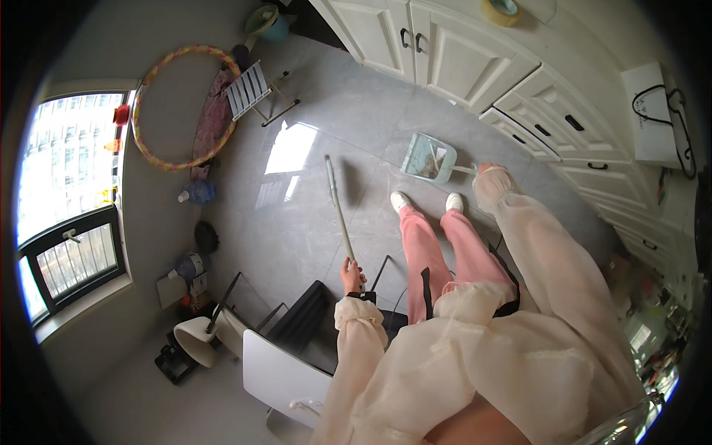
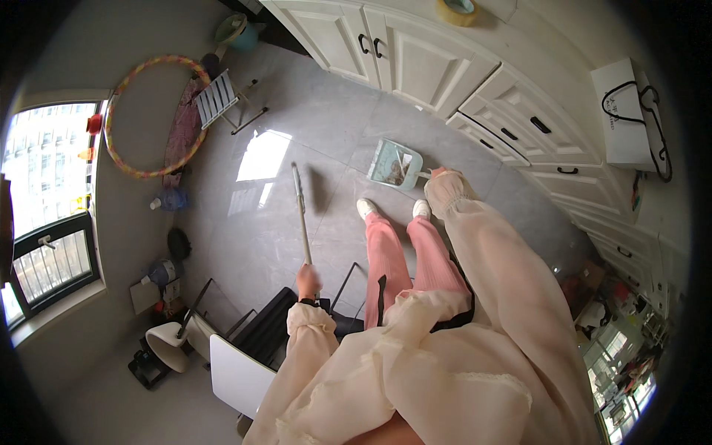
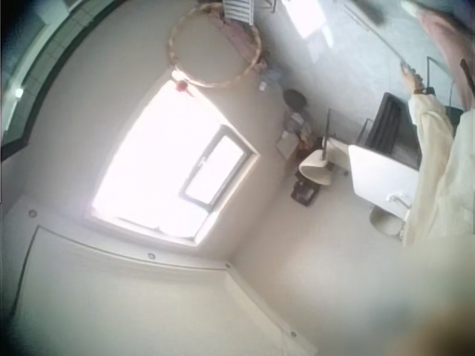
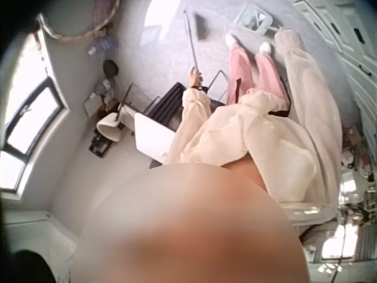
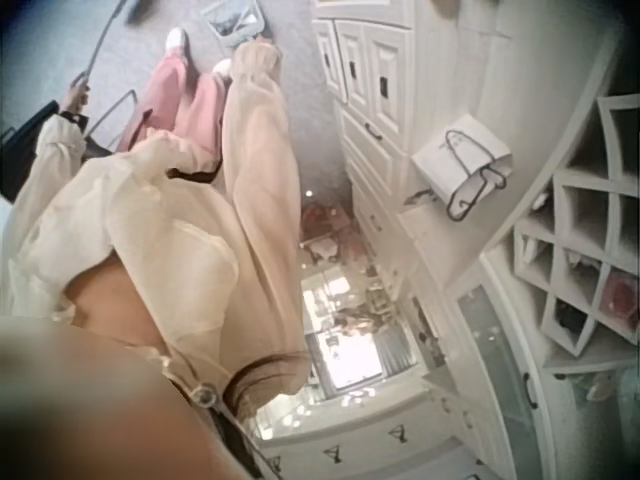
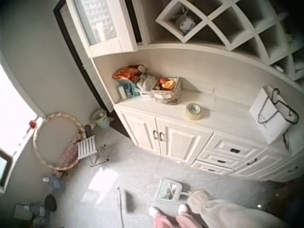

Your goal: Sweep the tiled floor using a broom and a dustpan.

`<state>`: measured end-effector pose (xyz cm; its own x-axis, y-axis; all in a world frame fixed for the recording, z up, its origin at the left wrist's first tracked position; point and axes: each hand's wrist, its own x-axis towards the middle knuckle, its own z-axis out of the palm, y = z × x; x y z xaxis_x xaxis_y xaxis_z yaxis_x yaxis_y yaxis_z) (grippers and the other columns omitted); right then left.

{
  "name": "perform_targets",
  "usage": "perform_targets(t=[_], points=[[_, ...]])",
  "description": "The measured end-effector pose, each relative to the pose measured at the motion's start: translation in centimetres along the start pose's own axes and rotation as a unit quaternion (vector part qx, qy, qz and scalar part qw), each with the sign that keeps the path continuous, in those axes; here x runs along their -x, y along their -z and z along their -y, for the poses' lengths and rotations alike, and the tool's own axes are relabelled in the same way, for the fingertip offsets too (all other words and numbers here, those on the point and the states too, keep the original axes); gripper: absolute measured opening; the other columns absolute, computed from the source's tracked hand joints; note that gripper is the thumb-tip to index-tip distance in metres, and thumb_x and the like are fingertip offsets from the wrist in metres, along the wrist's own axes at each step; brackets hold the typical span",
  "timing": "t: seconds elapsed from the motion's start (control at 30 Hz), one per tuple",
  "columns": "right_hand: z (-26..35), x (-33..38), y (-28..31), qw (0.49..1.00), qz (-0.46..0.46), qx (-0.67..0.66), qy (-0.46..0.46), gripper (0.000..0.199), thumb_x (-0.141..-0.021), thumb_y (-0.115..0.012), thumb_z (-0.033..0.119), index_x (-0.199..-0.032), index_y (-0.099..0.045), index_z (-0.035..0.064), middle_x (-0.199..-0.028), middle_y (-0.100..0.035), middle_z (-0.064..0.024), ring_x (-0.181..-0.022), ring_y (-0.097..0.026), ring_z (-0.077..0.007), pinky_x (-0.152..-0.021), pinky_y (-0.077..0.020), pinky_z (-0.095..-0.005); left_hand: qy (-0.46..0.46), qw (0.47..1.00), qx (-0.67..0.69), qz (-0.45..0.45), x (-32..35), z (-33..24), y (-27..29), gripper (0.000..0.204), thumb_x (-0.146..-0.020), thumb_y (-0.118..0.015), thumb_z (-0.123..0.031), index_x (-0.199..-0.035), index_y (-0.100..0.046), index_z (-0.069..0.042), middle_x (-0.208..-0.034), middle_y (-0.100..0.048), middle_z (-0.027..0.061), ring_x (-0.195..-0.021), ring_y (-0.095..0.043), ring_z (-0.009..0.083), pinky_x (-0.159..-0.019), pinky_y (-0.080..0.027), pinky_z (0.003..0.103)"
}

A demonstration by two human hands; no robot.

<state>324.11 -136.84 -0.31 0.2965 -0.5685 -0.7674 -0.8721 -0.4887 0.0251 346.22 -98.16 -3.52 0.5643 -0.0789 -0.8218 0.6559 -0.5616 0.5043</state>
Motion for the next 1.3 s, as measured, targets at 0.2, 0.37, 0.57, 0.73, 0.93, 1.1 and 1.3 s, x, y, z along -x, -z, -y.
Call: perform_targets(t=[0.2,0.37,0.57,0.73,0.93,1.1,1.3], points=[[-0.7,-0.9,-1.6,1.0,-0.001,0.017,-0.015,0.019,-0.073,-0.05,0.02,-0.084,-0.059,0.0063,-0.089,-0.058,-0.0125,-0.083,-0.056,-0.0278,-0.071,-0.0443,-0.0373,0.026,0.995,0.086,-0.043,-3.6,1.7,3.5,0.031,-0.079,-0.043,-0.011,-0.109,-0.037,-0.005,-0.061,-0.045,0.0082,-0.036,-0.038,0.013,-0.032,-0.033,0.025],[0.2,-2.3,-2.6,0.998,-0.006,0.04,-0.058,0.022,-0.076,-0.048,0.023,-0.084,-0.058,0.0046,-0.084,-0.058,-0.014,-0.08,-0.056,-0.0294,-0.07,-0.0443,-0.0393,0.078,0.981,0.17,-0.06,-8.1,1.5,4.3,0.014,-0.077,-0.041,-0.007,-0.09,-0.037,-0.003,-0.059,-0.042,0.0091,-0.039,-0.038,0.0149,-0.032,-0.033,0.028],[2.6,-2.0,0.3,0.997,-0.007,0.013,-0.073,0.026,-0.075,-0.052,0.028,-0.085,-0.057,0.0052,-0.084,-0.058,-0.0152,-0.08,-0.056,-0.0309,-0.07,-0.0446,-0.0396,0.087,0.966,0.23,-0.085,-10.1,1.7,0.1,0.022,-0.075,-0.04,-0.006,-0.096,-0.035,-0.004,-0.058,-0.041,0.0097,-0.039,-0.037,0.0145,-0.033,-0.033,0.027],[2.7,-2.3,-0.5,0.995,-0.034,0.013,-0.097,0.028,-0.074,-0.053,0.03,-0.085,-0.057,0.0045,-0.085,-0.058,-0.0155,-0.08,-0.056,-0.0312,-0.07,-0.0446,-0.0399,0.07,0.985,0.154,-0.035,-7.4,1.5,-5.5,0.054,-0.077,-0.039,-0.008,-0.126,-0.017,-0.007,-0.06,-0.041,0.0082,-0.038,-0.039,0.0145,-0.031,-0.035,0.028],[2.8,-1.8,-0.8,0.995,-0.012,0.012,-0.102,0.028,-0.074,-0.052,0.03,-0.085,-0.057,0.004,-0.088,-0.057,-0.0162,-0.083,-0.055,-0.0305,-0.072,-0.0445,-0.0396,0.072,0.994,0.077,0.025,-3.3,0.2,-11.1,0.053,-0.077,-0.039,-0.008,-0.126,-0.019,-0.007,-0.06,-0.042,0.0084,-0.037,-0.041,0.0153,-0.031,-0.035,0.028],[2.6,-2.7,-1.2,0.992,0.005,-0.003,-0.128,0.028,-0.075,-0.051,0.029,-0.088,-0.057,0.0054,-0.091,-0.057,-0.0138,-0.084,-0.055,-0.0295,-0.073,-0.0446,-0.0385,0.078,0.992,0.043,0.088,-1.2,-1.9,-13.2,0.054,-0.077,-0.039,-0.008,-0.127,-0.017,-0.008,-0.061,-0.043,0.0085,-0.039,-0.041,0.0145,-0.032,-0.036,0.027],[2.1,-3.4,-1.1,0.994,0.024,0.011,-0.104,0.024,-0.074,-0.05,0.027,-0.088,-0.059,0.0089,-0.09,-0.058,-0.0105,-0.083,-0.056,-0.0286,-0.073,-0.0447,-0.0377,0.088,0.985,0.079,0.125,-1.2,-5.6,-10.8,0.048,-0.079,-0.039,-0.008,-0.123,-0.022,-0.008,-0.065,-0.042,0.0073,-0.042,-0.036,0.0103,-0.033,-0.032,0.022]])
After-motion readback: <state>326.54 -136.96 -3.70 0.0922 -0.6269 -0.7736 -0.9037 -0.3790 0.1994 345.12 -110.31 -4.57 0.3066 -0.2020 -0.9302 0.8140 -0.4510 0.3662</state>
